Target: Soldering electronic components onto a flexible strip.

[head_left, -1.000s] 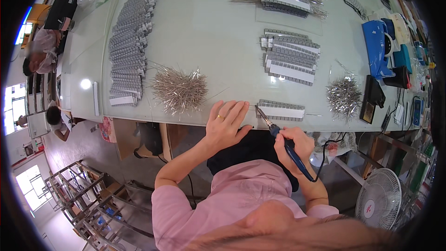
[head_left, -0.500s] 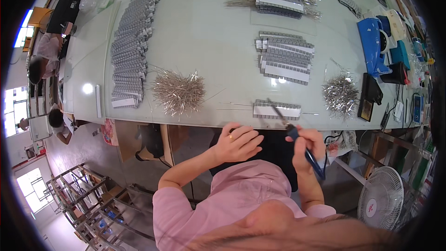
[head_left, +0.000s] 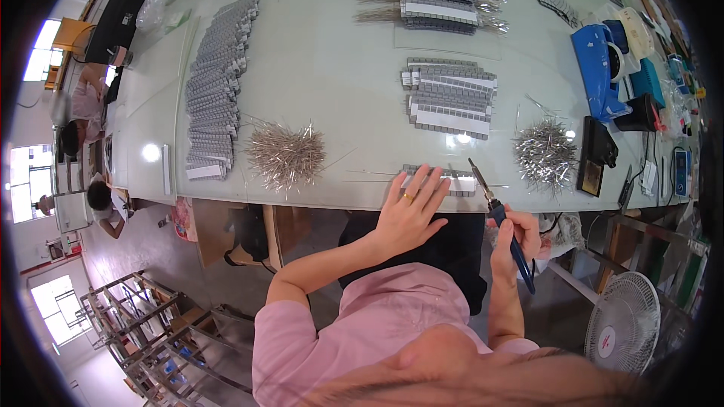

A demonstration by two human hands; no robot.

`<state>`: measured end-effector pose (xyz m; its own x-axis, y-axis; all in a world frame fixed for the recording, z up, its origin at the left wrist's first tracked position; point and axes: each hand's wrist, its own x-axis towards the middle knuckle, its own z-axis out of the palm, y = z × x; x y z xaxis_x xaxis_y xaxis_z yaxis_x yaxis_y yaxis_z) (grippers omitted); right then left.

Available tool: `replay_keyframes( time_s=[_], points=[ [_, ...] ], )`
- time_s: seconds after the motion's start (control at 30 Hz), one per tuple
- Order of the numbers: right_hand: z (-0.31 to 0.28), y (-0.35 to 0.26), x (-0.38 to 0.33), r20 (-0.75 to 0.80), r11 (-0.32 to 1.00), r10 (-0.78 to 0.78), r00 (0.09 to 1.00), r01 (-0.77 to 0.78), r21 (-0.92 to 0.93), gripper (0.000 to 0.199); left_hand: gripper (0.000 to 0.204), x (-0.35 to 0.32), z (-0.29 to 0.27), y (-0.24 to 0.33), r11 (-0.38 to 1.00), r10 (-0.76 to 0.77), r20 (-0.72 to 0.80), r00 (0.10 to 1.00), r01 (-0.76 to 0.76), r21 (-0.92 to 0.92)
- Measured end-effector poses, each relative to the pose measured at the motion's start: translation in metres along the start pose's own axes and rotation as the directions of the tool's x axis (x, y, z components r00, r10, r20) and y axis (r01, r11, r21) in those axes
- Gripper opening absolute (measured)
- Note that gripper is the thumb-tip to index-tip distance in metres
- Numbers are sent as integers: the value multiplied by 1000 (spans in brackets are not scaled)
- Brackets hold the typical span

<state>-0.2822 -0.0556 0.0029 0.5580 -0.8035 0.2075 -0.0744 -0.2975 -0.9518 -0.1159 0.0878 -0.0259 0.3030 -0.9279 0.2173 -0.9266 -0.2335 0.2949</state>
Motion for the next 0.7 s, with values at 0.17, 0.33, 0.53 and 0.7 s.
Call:
replay_keyframes(
  time_s=[0.17,0.33,0.53,0.7],
  points=[
    [-1,3,4,5,998,-41,999,41,36,10,71,-1,4,-1,998,-25,17,1000,24,53],
    [-6,8,3,-22,998,-6,1000,8,61,10,70,3,4,0,997,-3,3,1000,3,74],
    [-11,10,5,-51,996,27,998,-22,90,10,41,-6,2,-8,989,135,-159,978,-122,85],
    [-15,15,13,-95,999,-14,995,18,43,9,37,-2,-14,-11,969,245,-146,959,-235,78]
  ],
)
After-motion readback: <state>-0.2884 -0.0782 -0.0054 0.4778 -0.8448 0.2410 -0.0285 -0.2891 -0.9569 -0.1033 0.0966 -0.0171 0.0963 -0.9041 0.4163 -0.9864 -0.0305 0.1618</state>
